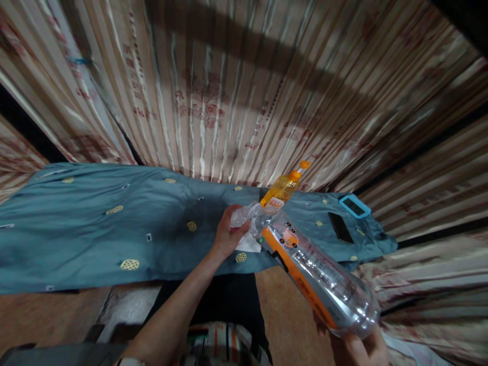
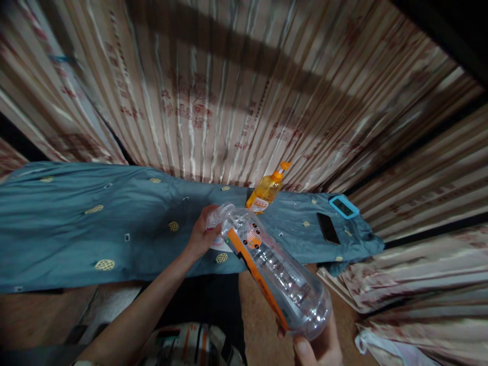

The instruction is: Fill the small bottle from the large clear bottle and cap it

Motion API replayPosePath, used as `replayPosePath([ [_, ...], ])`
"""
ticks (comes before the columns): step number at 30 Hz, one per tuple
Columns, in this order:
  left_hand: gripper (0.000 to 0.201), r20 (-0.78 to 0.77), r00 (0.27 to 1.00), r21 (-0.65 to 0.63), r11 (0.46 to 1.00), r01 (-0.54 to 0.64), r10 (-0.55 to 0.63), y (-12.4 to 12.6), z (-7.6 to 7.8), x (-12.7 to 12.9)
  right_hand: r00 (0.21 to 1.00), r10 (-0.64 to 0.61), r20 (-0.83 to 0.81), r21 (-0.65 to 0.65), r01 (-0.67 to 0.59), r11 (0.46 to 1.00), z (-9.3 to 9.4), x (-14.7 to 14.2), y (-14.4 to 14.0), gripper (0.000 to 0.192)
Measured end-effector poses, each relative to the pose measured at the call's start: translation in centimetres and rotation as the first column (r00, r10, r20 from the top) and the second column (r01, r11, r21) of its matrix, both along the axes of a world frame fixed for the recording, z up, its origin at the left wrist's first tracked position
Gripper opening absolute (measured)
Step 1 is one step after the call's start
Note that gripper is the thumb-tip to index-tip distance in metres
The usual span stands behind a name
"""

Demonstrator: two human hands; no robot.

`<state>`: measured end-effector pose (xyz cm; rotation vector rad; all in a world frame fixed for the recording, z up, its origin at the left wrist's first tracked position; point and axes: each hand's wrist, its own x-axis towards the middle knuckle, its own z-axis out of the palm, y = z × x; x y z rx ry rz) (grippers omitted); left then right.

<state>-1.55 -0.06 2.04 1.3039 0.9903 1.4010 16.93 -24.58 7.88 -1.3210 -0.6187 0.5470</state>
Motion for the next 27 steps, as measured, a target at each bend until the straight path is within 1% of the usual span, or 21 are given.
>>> replayPosePath([
  [5,0.052,0.031,0.999,-0.01,1.0,0.016,-0.015,0.02,-0.1,0.14,0.998,0.019,0.055,-0.02,-0.018,1.0,-0.01,0.19,-0.02,0.067],
  [10,0.051,0.028,1.0,-0.014,1.0,0.001,-0.001,0.09,-0.19,0.21,0.999,0.007,0.038,-0.017,-0.006,1.0,0.22,0.3,0.08,0.071],
  [15,0.049,0.018,1.0,-0.013,1.0,-0.01,0.01,0.15,-0.14,0.19,0.998,0.037,0.041,0.008,-0.038,0.999,0.39,0.27,0.17,0.071],
  [17,0.049,0.022,1.0,-0.015,1.0,-0.006,0.006,0.13,-0.09,0.16,0.998,0.043,0.042,0.013,-0.043,0.999,0.35,0.29,0.14,0.073],
  [21,0.048,0.011,1.0,0.001,1.0,-0.003,0.003,0.05,0.04,0.07,1.0,0.01,0.016,-0.012,-0.01,1.0,0.31,0.33,0.05,0.079],
  [25,0.048,0.0,1.0,0.007,1.0,-0.011,0.011,0.06,0.1,0.05,0.999,0.023,0.049,-0.017,-0.022,1.0,0.39,0.23,0.01,0.086],
  [27,0.048,0.001,1.0,0.014,1.0,-0.018,0.018,0.1,0.06,0.07,0.998,0.026,0.058,-0.019,-0.025,1.0,0.43,0.17,0.0,0.086],
])
